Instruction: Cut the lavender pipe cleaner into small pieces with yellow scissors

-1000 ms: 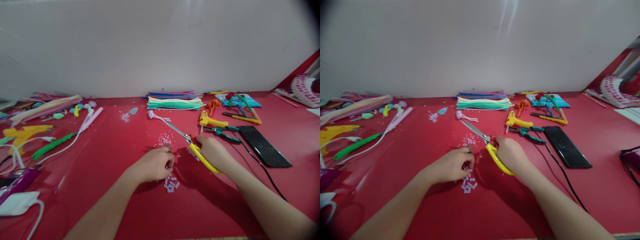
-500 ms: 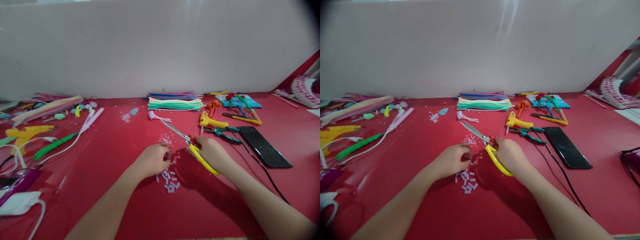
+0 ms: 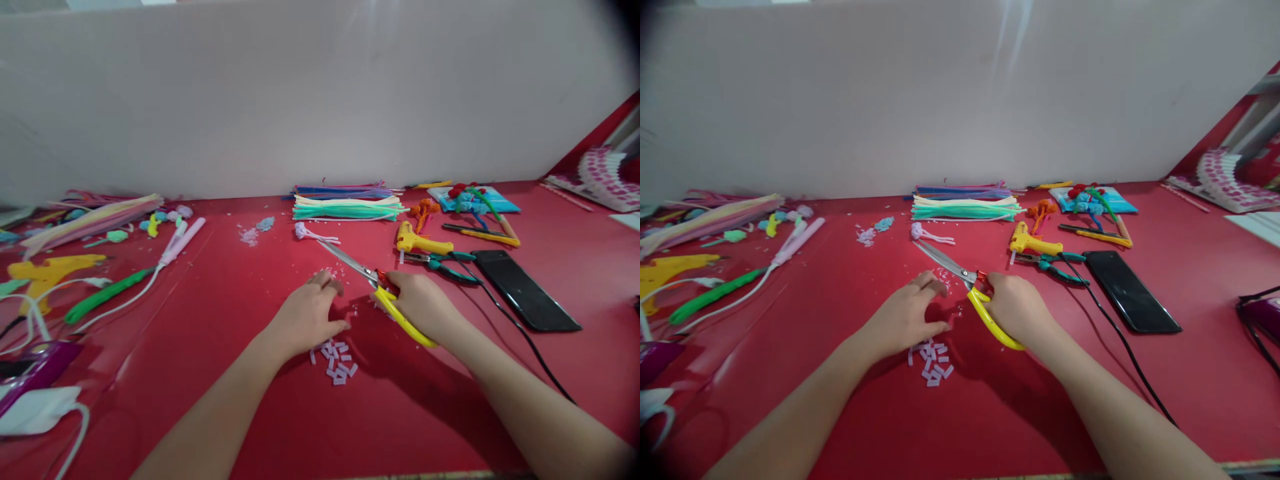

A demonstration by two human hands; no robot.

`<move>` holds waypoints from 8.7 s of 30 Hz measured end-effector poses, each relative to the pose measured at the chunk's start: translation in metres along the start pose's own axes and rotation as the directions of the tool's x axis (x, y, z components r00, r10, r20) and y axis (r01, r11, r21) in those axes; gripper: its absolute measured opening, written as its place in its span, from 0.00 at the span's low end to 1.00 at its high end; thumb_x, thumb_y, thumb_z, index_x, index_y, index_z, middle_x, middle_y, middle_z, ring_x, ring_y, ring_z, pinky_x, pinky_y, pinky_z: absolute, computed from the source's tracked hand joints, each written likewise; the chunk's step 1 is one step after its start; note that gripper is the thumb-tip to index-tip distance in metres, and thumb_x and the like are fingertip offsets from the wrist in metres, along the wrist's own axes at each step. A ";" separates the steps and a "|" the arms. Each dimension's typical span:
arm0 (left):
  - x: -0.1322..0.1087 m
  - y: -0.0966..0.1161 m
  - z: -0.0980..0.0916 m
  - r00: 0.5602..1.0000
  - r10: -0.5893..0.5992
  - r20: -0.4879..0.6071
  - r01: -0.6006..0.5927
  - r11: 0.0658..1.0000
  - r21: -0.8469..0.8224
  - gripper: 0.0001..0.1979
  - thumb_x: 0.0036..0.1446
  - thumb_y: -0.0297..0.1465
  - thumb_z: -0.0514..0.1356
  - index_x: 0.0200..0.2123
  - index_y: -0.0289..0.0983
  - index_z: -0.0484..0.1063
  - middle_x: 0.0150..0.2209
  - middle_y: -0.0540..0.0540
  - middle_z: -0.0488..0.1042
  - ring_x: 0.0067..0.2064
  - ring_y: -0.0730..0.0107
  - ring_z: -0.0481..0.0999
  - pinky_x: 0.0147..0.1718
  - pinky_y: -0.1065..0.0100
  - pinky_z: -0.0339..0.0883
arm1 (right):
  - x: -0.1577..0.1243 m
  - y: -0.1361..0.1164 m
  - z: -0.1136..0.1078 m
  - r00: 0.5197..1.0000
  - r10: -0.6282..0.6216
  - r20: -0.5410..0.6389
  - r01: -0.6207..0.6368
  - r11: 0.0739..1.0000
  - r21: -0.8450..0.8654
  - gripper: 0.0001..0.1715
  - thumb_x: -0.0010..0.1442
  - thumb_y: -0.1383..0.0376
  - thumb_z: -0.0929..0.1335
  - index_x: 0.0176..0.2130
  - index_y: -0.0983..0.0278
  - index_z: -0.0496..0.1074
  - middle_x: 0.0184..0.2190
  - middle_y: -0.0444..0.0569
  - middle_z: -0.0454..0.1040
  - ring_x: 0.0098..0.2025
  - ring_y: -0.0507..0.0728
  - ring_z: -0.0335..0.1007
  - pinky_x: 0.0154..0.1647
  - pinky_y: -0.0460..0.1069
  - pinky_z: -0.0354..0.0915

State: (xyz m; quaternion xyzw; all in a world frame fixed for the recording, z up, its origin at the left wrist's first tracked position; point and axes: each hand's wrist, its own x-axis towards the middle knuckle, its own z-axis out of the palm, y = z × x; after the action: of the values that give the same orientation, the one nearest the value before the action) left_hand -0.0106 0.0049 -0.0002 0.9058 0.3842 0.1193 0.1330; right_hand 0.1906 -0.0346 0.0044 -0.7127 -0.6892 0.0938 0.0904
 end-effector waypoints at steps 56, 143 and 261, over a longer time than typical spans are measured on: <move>0.004 0.023 0.009 0.949 -0.238 0.205 0.257 0.216 -0.942 0.05 0.44 0.28 0.59 0.27 0.34 0.67 0.23 0.48 0.71 0.24 0.74 0.70 0.28 0.70 0.63 | -0.013 -0.025 0.005 0.994 -0.077 0.073 0.009 0.741 0.672 0.08 0.47 0.62 0.61 0.24 0.65 0.64 0.16 0.38 0.58 0.19 0.46 0.51 0.17 0.41 0.48; 0.001 0.026 0.001 0.949 -0.089 0.301 0.312 0.160 -0.936 0.08 0.50 0.31 0.55 0.24 0.33 0.68 0.21 0.49 0.68 0.23 0.77 0.66 0.26 0.73 0.60 | -0.017 -0.027 -0.005 0.996 -0.057 0.070 -0.014 0.671 0.742 0.10 0.50 0.59 0.62 0.27 0.64 0.63 0.16 0.38 0.59 0.19 0.46 0.53 0.20 0.42 0.52; 0.003 0.017 0.006 0.905 -0.418 -0.077 0.094 0.374 -0.923 0.06 0.47 0.32 0.56 0.27 0.35 0.68 0.21 0.50 0.69 0.24 0.75 0.67 0.27 0.72 0.61 | -0.012 -0.018 0.009 0.991 -0.051 -0.128 0.081 0.967 0.240 0.14 0.49 0.53 0.61 0.26 0.62 0.62 0.17 0.42 0.65 0.19 0.49 0.58 0.18 0.43 0.46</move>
State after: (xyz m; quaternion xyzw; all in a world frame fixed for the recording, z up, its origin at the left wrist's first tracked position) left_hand 0.0046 -0.0050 0.0005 0.5886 0.4114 0.4192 0.5555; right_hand 0.1704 -0.0458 0.0010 -0.6772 -0.6891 0.1318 0.2219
